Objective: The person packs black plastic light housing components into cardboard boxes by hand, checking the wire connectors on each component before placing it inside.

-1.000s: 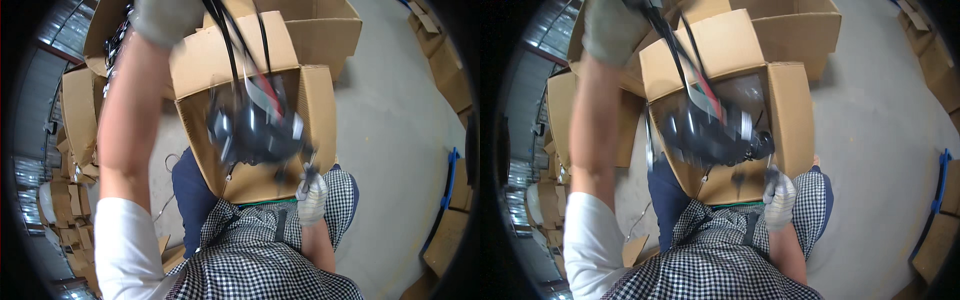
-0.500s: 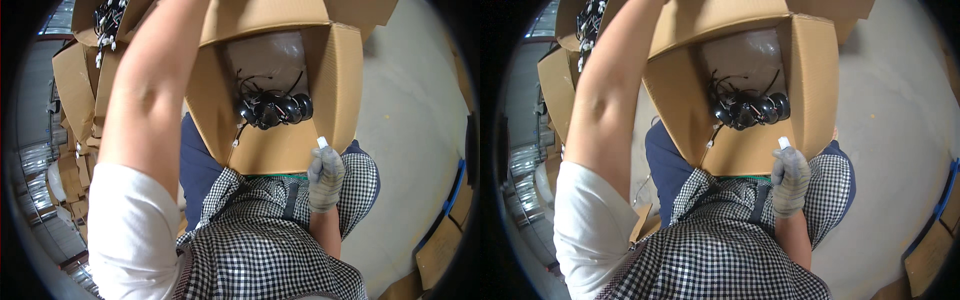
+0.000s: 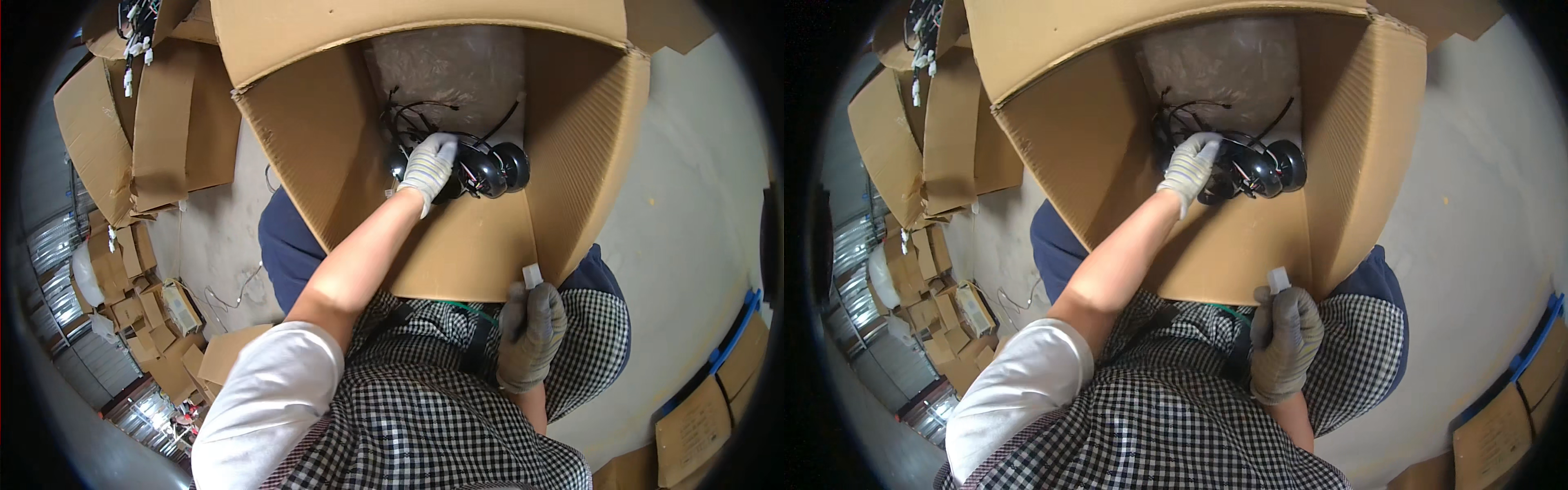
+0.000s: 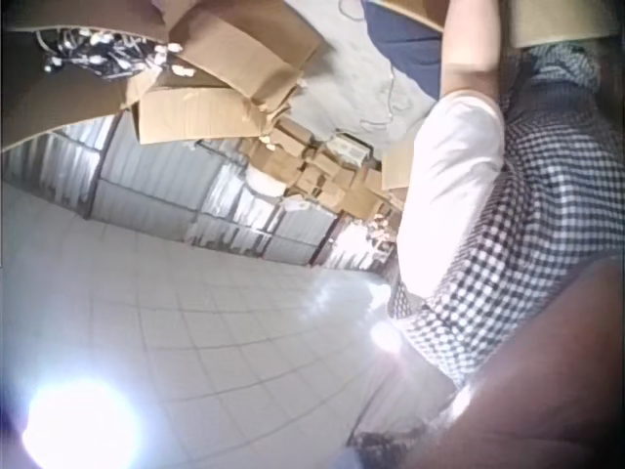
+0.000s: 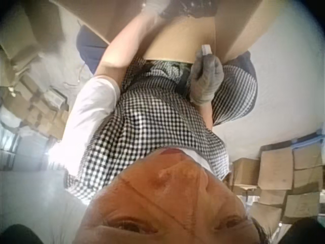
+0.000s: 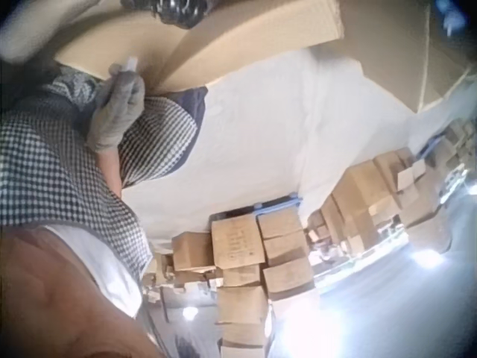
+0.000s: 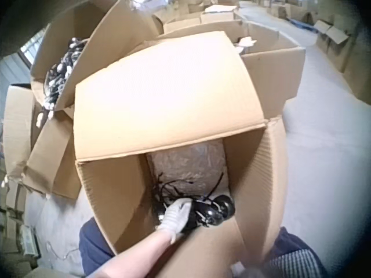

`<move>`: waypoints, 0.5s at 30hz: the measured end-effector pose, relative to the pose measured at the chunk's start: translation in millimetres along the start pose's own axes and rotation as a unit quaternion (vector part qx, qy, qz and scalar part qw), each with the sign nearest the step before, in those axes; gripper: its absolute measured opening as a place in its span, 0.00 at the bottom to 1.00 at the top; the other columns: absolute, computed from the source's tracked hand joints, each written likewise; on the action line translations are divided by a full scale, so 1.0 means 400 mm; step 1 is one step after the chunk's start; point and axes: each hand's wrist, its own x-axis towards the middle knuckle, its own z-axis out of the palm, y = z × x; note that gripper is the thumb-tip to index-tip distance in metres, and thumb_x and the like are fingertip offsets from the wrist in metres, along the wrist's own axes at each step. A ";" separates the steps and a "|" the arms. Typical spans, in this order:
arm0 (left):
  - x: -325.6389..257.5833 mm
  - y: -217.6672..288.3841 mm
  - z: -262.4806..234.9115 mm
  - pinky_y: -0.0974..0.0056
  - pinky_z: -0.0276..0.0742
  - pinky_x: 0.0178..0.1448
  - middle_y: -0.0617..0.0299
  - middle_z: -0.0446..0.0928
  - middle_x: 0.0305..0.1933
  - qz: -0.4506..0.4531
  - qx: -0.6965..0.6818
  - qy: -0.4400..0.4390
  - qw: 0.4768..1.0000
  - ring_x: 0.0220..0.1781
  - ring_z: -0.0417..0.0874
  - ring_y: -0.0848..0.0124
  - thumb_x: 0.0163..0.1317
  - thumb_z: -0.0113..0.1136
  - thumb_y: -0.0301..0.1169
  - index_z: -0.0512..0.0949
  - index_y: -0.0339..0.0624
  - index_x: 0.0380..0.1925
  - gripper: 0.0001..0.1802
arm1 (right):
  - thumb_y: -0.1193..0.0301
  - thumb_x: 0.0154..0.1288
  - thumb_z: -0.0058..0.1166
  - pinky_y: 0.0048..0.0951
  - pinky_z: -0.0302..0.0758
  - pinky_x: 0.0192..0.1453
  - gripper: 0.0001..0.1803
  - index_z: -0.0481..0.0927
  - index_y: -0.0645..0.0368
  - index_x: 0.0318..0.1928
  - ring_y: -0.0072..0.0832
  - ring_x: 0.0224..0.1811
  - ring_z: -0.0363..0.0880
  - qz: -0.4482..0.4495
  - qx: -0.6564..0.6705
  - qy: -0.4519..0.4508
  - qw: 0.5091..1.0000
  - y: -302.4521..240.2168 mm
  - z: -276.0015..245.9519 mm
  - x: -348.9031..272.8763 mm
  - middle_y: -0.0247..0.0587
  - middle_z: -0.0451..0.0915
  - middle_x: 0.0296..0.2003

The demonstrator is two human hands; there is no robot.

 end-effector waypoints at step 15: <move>0.194 -0.024 0.301 0.56 0.58 0.68 0.46 0.68 0.62 0.004 0.411 -0.109 0.905 0.67 0.63 0.56 0.60 0.45 0.48 0.73 0.43 0.56 0.29 | 0.57 0.67 0.51 0.14 0.58 0.22 0.18 0.77 0.59 0.30 0.10 0.19 0.61 0.053 -0.061 0.056 0.995 0.017 0.012 -0.004 0.28 0.76 0.24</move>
